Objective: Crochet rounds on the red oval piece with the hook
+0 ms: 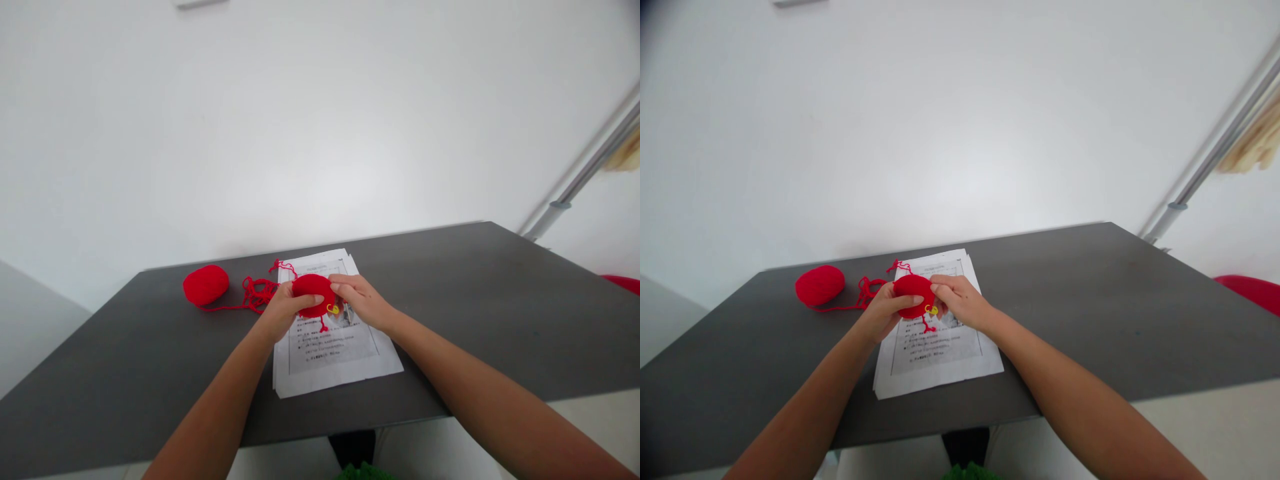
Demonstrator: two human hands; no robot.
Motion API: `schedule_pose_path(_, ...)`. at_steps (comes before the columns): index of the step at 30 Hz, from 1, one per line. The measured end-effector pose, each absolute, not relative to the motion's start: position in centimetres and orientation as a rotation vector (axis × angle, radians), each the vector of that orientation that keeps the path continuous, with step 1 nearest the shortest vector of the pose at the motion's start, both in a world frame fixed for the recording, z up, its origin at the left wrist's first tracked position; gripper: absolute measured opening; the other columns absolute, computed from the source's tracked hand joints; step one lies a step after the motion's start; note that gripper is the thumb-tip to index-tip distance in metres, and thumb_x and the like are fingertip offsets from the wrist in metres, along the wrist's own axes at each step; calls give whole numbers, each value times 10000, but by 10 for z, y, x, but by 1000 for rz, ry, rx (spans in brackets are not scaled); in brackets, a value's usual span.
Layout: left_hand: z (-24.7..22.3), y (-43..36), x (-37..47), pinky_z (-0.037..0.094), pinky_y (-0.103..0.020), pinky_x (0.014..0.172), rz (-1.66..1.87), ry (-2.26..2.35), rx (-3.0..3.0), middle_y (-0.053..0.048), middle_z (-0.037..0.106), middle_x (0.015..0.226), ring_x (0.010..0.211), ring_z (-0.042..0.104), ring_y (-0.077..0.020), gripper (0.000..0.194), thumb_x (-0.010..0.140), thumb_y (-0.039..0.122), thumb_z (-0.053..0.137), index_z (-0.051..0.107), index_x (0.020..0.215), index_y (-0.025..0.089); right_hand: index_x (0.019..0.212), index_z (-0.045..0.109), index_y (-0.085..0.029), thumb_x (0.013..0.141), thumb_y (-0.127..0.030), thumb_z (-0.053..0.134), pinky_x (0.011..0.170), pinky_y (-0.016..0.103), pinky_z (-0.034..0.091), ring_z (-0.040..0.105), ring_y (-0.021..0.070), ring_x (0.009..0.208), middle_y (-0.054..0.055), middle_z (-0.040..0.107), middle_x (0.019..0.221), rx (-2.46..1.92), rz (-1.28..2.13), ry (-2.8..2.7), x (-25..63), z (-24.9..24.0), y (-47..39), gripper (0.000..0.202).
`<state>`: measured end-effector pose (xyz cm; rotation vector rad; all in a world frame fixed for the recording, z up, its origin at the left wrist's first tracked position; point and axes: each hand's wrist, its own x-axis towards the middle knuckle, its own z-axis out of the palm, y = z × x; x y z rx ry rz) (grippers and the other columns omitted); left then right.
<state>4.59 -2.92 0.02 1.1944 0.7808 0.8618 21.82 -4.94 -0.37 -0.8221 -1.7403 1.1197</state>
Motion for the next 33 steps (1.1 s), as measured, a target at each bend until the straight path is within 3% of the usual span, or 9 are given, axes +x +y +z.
schedule_pose_path(33, 3, -32, 47, 414, -252, 583, 796, 808, 1113, -46, 670, 660, 618, 590, -152, 245, 545, 184, 769, 688, 761, 101, 662, 473, -185, 861, -215, 363, 512, 226, 393, 486, 119, 552, -20, 505, 579, -804, 1138, -1719, 218, -4, -50, 230)
